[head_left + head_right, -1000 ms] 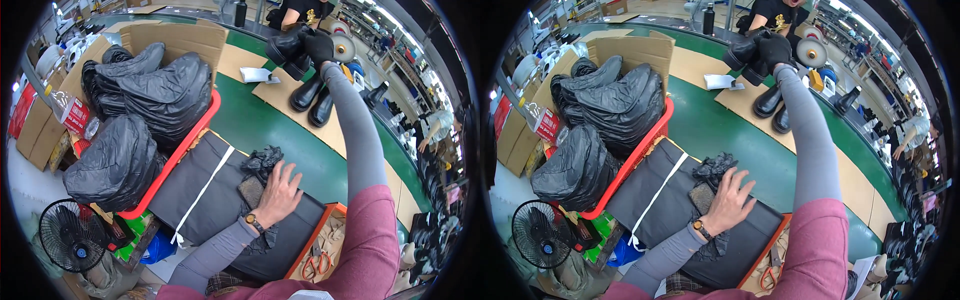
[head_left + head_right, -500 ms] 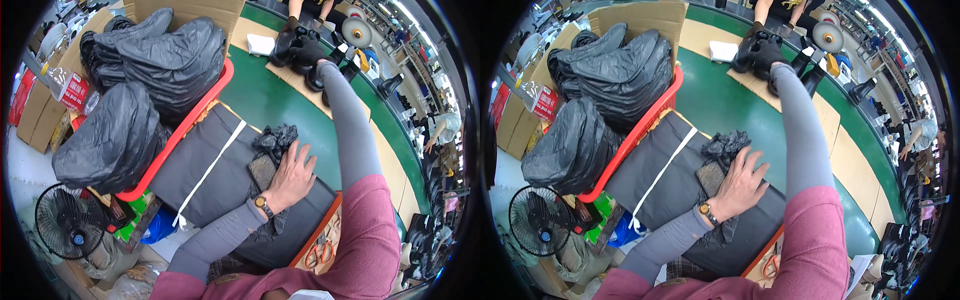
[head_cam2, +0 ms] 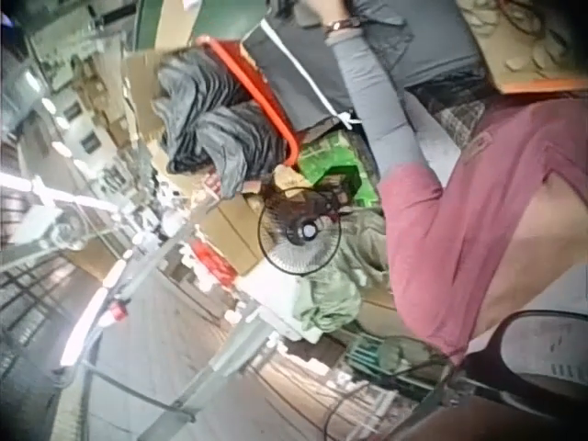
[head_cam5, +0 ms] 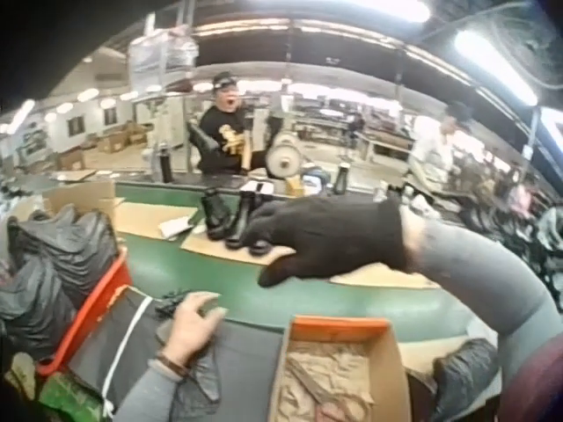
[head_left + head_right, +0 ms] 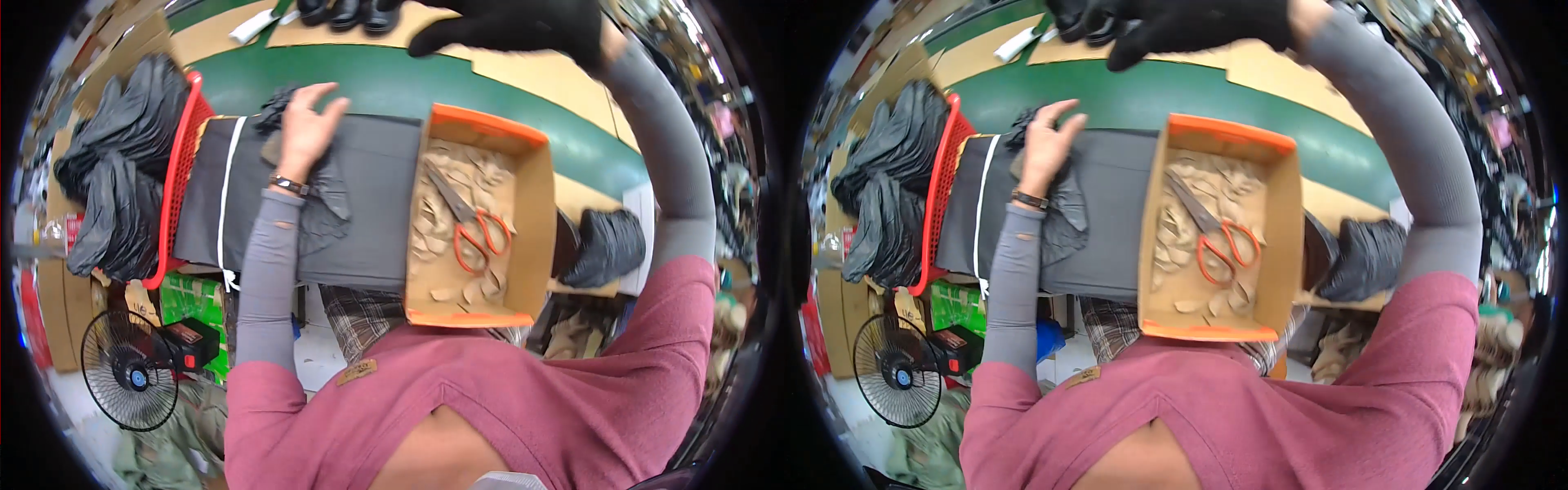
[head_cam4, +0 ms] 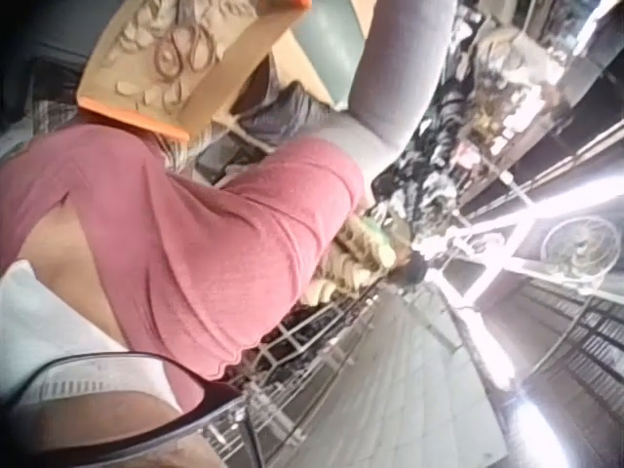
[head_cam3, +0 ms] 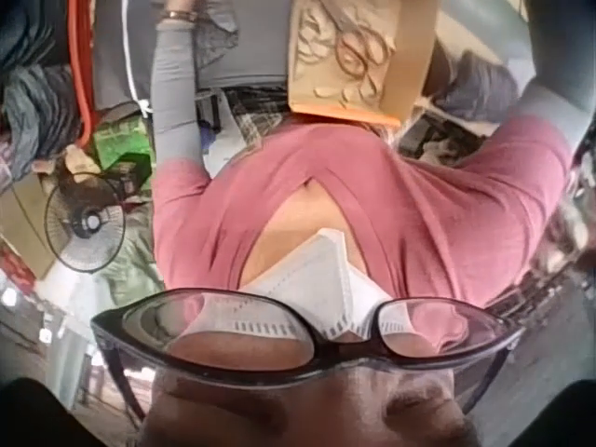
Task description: Trimming excess material from leather shoe uppers with scissors and inspecting finished boots.
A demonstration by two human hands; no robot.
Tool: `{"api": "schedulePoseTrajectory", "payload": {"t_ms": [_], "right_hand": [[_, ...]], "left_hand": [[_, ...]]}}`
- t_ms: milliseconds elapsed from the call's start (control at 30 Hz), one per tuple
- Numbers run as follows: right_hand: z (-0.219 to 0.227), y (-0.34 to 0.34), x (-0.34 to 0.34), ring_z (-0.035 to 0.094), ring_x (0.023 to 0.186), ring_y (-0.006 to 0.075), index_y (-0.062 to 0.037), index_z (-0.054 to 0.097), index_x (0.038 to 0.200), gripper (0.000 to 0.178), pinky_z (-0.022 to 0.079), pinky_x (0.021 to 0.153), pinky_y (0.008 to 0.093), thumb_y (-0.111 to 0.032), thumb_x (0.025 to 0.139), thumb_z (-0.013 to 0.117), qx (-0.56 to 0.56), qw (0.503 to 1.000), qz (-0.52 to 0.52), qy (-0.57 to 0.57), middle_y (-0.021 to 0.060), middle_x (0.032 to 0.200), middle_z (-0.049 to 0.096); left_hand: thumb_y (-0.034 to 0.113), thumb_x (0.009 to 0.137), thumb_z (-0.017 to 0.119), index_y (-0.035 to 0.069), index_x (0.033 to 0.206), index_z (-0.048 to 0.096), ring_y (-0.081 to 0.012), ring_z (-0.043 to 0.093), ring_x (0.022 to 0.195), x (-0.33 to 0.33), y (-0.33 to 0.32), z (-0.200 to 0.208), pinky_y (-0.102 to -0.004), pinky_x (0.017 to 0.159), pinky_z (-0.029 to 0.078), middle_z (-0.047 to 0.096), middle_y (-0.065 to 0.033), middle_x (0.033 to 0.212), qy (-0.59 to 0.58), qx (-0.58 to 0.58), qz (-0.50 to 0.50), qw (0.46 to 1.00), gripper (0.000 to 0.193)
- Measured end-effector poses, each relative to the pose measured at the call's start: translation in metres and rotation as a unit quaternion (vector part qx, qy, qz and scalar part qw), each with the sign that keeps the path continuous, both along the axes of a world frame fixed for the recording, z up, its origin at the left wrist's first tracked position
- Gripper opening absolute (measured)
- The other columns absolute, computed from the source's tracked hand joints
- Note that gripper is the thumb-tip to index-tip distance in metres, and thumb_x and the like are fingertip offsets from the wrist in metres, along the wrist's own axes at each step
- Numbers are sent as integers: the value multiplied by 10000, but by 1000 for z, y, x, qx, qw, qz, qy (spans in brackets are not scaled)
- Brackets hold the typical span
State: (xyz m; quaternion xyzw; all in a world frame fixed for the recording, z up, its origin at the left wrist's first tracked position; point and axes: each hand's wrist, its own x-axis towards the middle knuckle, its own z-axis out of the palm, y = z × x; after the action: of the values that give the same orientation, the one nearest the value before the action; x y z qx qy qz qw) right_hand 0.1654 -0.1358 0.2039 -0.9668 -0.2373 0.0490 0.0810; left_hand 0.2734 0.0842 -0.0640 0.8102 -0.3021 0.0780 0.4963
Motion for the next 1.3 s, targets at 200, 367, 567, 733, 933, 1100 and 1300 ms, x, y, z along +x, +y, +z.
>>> {"api": "schedulePoseTrajectory", "payload": {"t_ms": [200, 367, 567, 733, 933, 1100, 1300], "right_hand": [[-52, -103, -227, 602, 1025, 247, -7, 576, 1200, 400, 459, 886, 345, -165, 849, 688, 173, 965, -182, -83, 149, 1119, 626], [-143, -120, -343, 661, 782, 197, 9, 628, 1089, 316, 515, 746, 319, -179, 845, 704, 142, 843, -504, -122, 124, 862, 680], [-234, -64, -350, 620, 539, 200, 2, 672, 980, 292, 475, 534, 330, -229, 808, 723, 196, 794, -565, -115, 173, 725, 662], [-228, -74, -355, 621, 552, 269, 13, 688, 904, 268, 445, 517, 381, -237, 807, 686, 404, 676, -612, -76, 132, 677, 653], [-139, -61, -357, 646, 732, 232, -43, 717, 987, 295, 484, 585, 289, 14, 714, 624, 348, 816, -310, -342, 109, 909, 675], [-131, -35, -327, 661, 924, 290, -105, 720, 1036, 486, 536, 795, 360, 112, 634, 555, 261, 885, -243, -300, 155, 1051, 650], [-124, -27, -304, 628, 1044, 337, -43, 682, 1058, 485, 519, 860, 376, 158, 641, 535, 272, 888, -215, -304, 185, 1139, 620]], "left_hand": [[215, 896, 670, -9, 1190, 643, -135, 597, 1039, 13, 10, 53, -265, 927, 450, 666, -79, 1140, 168, -3, -128, 978, 372], [108, 907, 642, 13, 1215, 625, -134, 614, 1034, -76, -41, 124, -260, 912, 476, 659, -77, 1151, 102, -17, -223, 969, 323], [122, 808, 716, 18, 1160, 629, -288, 628, 1032, -212, -126, 143, -348, 889, 494, 651, -156, 1097, -95, 118, -427, 892, 377], [174, 843, 696, 33, 1179, 607, -276, 635, 999, -239, -141, 134, -356, 853, 521, 637, -140, 1104, -71, 74, -408, 907, 375], [337, 954, 574, -2, 1326, 513, -154, 601, 1031, -233, -128, 132, -294, 891, 497, 613, -101, 1199, 378, -90, -421, 820, 507], [409, 960, 517, 30, 1413, 404, -37, 607, 883, -238, -114, 120, -207, 696, 514, 625, -46, 1186, 386, -4, -497, 777, 601], [40, 920, 520, 11, 1494, 222, -160, 466, 1249, -246, -81, 116, -321, 1056, 386, 428, -136, 1423, 578, -275, -518, 568, 647]]}}
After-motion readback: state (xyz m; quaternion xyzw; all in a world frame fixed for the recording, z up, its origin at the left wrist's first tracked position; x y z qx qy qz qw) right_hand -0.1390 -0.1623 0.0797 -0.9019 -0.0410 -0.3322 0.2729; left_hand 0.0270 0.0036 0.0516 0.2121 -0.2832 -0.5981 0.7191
